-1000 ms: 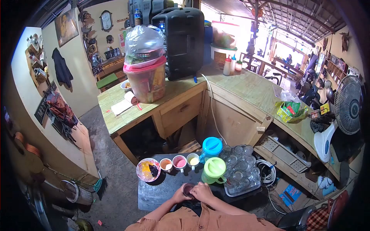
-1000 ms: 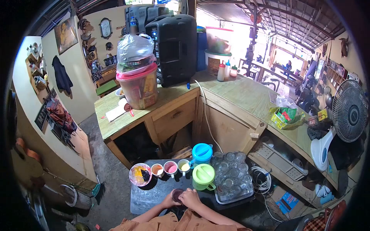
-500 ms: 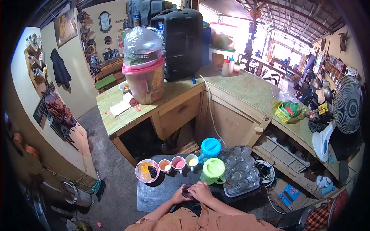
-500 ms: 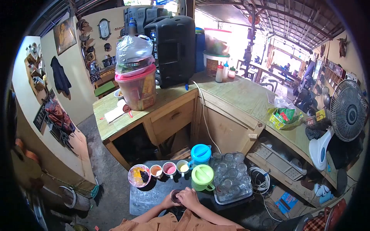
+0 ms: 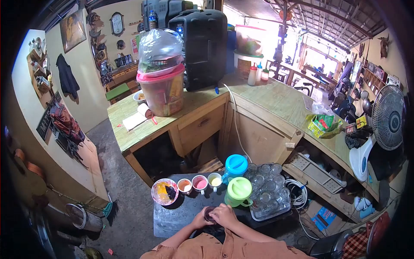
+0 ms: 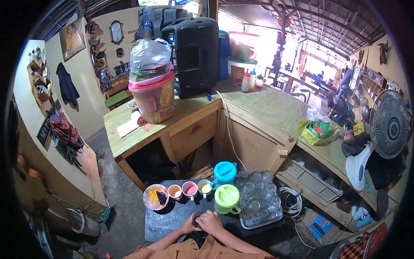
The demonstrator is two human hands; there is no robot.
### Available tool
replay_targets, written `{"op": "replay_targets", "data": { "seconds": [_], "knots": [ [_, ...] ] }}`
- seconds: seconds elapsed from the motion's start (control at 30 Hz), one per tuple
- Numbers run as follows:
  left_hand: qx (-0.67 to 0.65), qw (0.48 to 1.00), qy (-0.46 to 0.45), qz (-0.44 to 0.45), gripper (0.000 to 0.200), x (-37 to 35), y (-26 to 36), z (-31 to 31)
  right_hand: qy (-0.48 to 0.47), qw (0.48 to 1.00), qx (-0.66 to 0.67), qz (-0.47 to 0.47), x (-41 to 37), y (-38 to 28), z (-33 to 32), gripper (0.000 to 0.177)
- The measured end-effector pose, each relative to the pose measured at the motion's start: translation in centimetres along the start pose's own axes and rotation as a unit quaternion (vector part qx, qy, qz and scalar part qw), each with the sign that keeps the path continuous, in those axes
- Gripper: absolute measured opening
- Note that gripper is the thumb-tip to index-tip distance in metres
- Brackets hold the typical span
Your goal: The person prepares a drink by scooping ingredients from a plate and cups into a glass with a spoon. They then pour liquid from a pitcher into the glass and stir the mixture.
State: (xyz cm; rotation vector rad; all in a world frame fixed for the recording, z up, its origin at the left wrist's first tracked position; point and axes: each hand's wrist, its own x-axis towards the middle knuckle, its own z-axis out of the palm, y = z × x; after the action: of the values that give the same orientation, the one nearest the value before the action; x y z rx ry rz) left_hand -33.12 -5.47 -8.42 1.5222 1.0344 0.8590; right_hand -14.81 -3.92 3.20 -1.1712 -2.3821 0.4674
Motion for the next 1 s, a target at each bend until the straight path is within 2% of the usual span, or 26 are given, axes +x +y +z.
{"op": "replay_targets", "data": {
  "seconds": [0.03,0.07,0.13,0.27,0.33,0.37,0.43,0.57,0.63,0.67,0.73,0.87,0.93,1.0],
  "knots": [
    [0.008,1.0,0.005,0.011,0.09,0.0,-0.1,0.1,0.04,0.999,0.03,0.001,0.1,-0.1,-0.1,0.016],
    [0.007,1.0,0.004,0.01,0.09,0.0,-0.1,0.2,0.04,0.999,0.03,0.002,-0.1,0.0,-0.1,0.016],
    [0.004,1.0,-0.008,0.009,0.09,0.2,0.0,0.0,-0.037,0.998,-0.05,0.011,-0.3,0.3,0.0,0.016],
    [0.008,1.0,-0.006,-0.003,0.09,0.2,-0.8,0.1,-0.038,0.999,-0.017,0.004,-0.1,-0.2,-0.2,0.016],
    [0.033,0.999,0.004,0.009,0.09,0.2,-1.0,0.2,0.04,0.999,0.028,0.007,0.4,-0.5,-0.6,0.016],
    [0.032,0.999,0.002,0.009,0.09,0.1,-1.0,0.3,0.04,0.999,0.028,0.009,0.0,-0.3,-0.3,0.016],
    [-0.002,1.0,-0.004,0.024,0.09,0.2,-0.8,0.1,-0.055,0.995,-0.074,0.025,-0.1,0.0,0.0,0.017],
    [0.008,1.0,-0.006,0.016,0.09,0.2,-1.2,0.2,-0.033,0.999,-0.002,0.024,-0.1,-0.4,-0.2,0.016],
    [-0.009,1.0,0.007,0.015,0.089,0.2,-1.0,0.3,0.035,0.999,0.023,0.025,0.3,-0.2,0.0,0.015],
    [-0.009,1.0,0.006,0.015,0.089,0.2,-0.9,0.3,0.035,0.999,0.024,0.026,-0.1,0.1,0.4,0.015],
    [0.01,1.0,-0.003,0.011,0.089,0.1,-0.4,0.0,-0.035,0.997,-0.06,0.025,-0.4,0.4,0.7,0.015],
    [0.005,1.0,-0.01,0.008,0.089,0.1,-0.6,0.1,-0.012,1.0,0.0,0.014,0.1,-0.5,-0.6,0.014],
    [0.03,0.999,0.02,0.003,0.088,0.2,-1.6,0.3,0.053,0.999,0.003,0.002,0.4,-0.3,-0.3,0.014],
    [0.027,1.0,0.009,0.011,0.089,0.1,-1.4,0.3,0.02,0.999,-0.022,0.015,-0.3,0.0,0.4,0.015]
  ]
}}
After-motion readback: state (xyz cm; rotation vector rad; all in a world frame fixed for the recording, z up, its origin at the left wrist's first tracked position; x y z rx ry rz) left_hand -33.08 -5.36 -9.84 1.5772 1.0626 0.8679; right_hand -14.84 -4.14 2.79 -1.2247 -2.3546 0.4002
